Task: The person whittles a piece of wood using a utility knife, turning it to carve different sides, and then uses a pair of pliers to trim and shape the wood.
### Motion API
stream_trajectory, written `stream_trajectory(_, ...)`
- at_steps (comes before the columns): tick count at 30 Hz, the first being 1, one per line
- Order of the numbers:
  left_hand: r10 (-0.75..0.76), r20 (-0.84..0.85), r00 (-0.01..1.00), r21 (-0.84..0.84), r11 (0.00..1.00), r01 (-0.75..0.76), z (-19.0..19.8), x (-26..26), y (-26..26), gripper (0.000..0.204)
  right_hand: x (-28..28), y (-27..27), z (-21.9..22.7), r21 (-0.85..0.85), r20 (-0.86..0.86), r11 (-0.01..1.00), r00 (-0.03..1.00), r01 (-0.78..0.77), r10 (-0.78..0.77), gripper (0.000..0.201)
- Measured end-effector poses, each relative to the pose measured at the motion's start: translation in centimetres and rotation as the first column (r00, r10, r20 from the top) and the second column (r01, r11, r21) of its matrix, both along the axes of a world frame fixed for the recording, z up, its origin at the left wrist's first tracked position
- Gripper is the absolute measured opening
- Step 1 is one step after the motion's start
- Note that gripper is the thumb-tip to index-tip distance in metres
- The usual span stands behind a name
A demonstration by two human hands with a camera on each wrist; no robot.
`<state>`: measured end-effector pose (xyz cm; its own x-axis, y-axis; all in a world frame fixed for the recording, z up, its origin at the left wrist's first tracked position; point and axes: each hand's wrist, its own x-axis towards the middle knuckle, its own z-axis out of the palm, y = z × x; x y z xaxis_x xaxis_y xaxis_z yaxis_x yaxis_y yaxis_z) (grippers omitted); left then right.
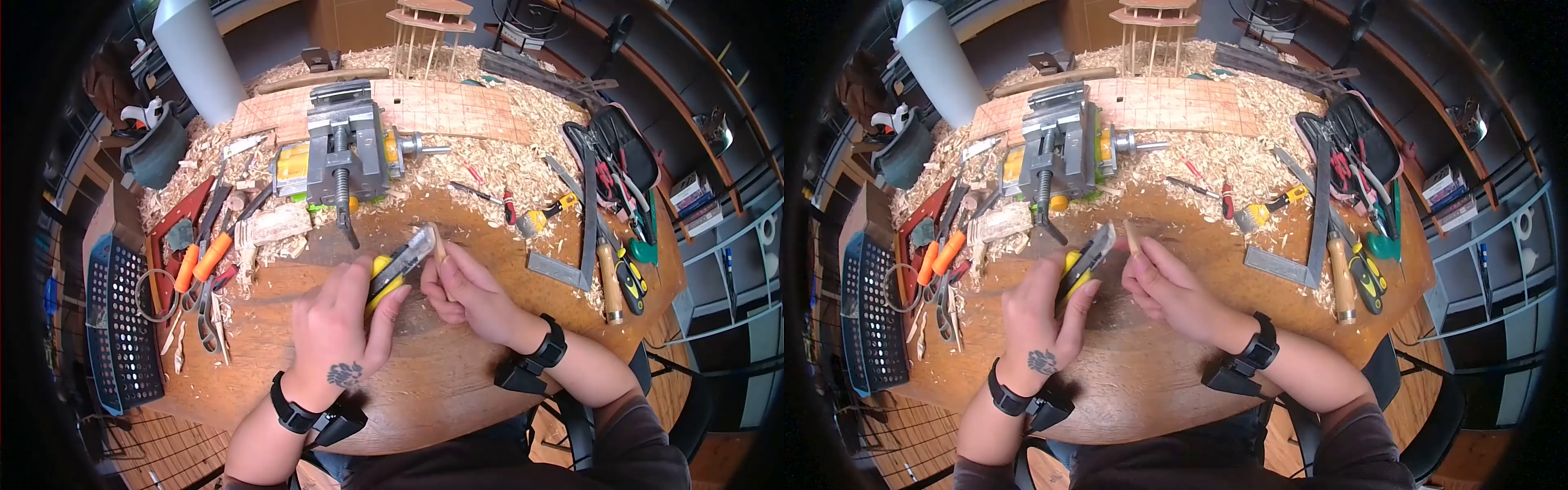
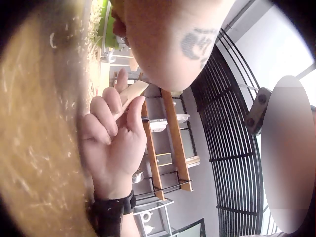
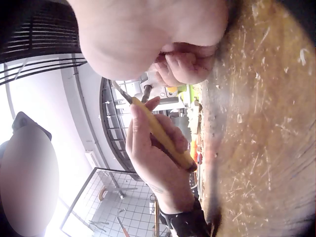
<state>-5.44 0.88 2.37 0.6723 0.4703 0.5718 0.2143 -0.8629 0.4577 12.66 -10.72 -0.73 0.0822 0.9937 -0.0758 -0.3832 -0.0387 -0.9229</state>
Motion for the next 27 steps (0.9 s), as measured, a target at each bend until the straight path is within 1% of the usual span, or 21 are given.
stream_trajectory(1,-0.012,-0.032,0.999,-0.001,1.000,0.012,0.1,0.0,-0.1,0.037,0.2,-0.1,-0.1,-0.031,-0.035,1.000,0.999,-0.004,0.003,0.036)
stream_trajectory(2,-0.024,-0.065,0.998,-0.003,1.000,0.024,0.2,-0.1,-0.2,0.035,0.2,-0.1,0.1,-0.031,-0.034,0.999,0.999,-0.007,0.006,0.036)
stream_trajectory(3,-0.022,-0.064,0.998,-0.003,1.000,0.022,0.2,-0.1,-0.3,0.035,0.3,-0.2,0.5,-0.009,-0.039,1.000,0.999,-0.024,0.024,0.040)
stream_trajectory(4,-0.039,-0.106,0.994,-0.027,0.999,0.037,0.2,0.0,-0.3,0.034,0.3,-0.3,0.8,0.013,-0.044,0.999,0.998,-0.041,0.042,0.044)
stream_trajectory(5,-0.059,-0.147,0.987,-0.051,0.997,0.052,0.2,0.0,-0.4,0.033,0.4,-0.4,0.8,0.013,-0.044,0.999,0.998,-0.041,0.042,0.044)
stream_trajectory(7,-0.064,-0.167,0.984,-0.054,0.997,0.056,0.4,0.0,-0.6,0.032,0.5,-0.5,0.8,0.043,0.009,0.993,0.994,-0.113,0.112,0.050)
stream_trajectory(8,-0.076,-0.178,0.981,-0.086,0.994,0.062,0.4,0.0,-0.6,0.031,0.6,-0.5,0.6,0.044,0.008,0.993,0.994,-0.110,0.110,0.050)
stream_trajectory(9,-0.088,-0.188,0.978,-0.118,0.991,0.067,0.4,0.0,-0.7,0.031,0.7,-0.5,0.2,0.043,0.065,0.994,0.993,-0.102,0.099,0.049)
stream_trajectory(10,-0.090,-0.188,0.978,-0.119,0.991,0.068,0.3,0.0,-0.7,0.031,0.7,-0.5,0.0,0.041,0.123,0.995,0.988,-0.094,0.089,0.047)
stream_trajectory(11,-0.102,-0.182,0.978,-0.122,0.989,0.080,0.3,0.0,-0.7,0.031,0.7,-0.5,0.0,0.040,0.122,0.995,0.989,-0.094,0.089,0.047)
stream_trajectory(13,-0.113,-0.175,0.978,-0.123,0.988,0.092,0.2,0.0,-0.4,0.031,0.5,-0.3,0.0,0.051,0.200,0.997,0.979,-0.055,0.044,0.044)
stream_trajectory(15,-0.153,-0.115,0.981,-0.060,0.987,0.147,0.0,0.1,-0.1,0.035,0.5,-0.4,-0.2,0.053,0.200,0.997,0.979,-0.055,0.043,0.044)
stream_trajectory(16,-0.151,-0.115,0.982,-0.062,0.987,0.145,0.2,0.0,-0.3,0.035,0.5,-0.4,-0.3,0.053,0.200,0.997,0.979,-0.054,0.043,0.044)
stream_trajectory(18,-0.151,-0.175,0.973,-0.158,0.980,0.123,0.7,-0.1,-0.5,0.035,0.4,-0.4,-0.3,0.074,0.198,0.996,0.979,-0.054,0.039,0.044)
stream_trajectory(19,-0.149,-0.174,0.973,-0.157,0.980,0.122,0.6,-0.1,-0.4,0.035,0.3,-0.3,-0.3,0.098,0.197,0.994,0.980,-0.052,0.032,0.045)
stream_trajectory(21,-0.169,-0.142,0.975,-0.051,0.985,0.164,0.4,-0.1,-0.2,0.040,0.5,-0.4,-0.6,0.080,0.216,0.995,0.976,-0.054,0.036,0.044)
stream_trajectory(23,-0.162,-0.144,0.976,-0.053,0.986,0.155,0.3,-0.1,-0.3,0.040,0.5,-0.6,-0.8,0.058,0.232,0.997,0.972,-0.055,0.040,0.043)
stream_trajectory(25,-0.155,-0.146,0.977,-0.052,0.988,0.149,0.2,0.0,-0.4,0.039,0.3,-0.7,-0.8,0.001,0.310,1.000,0.951,0.009,-0.009,0.043)
stream_trajectory(26,-0.146,-0.124,0.982,-0.030,0.989,0.143,0.1,0.1,-0.4,0.039,0.2,-0.6,-0.9,0.003,0.311,1.000,0.950,0.010,-0.011,0.043)
stream_trajectory(27,-0.137,-0.101,0.985,-0.010,0.991,0.136,0.1,0.1,-0.4,0.039,0.0,-0.6,-1.0,0.021,0.349,0.999,0.936,0.045,-0.049,0.042)
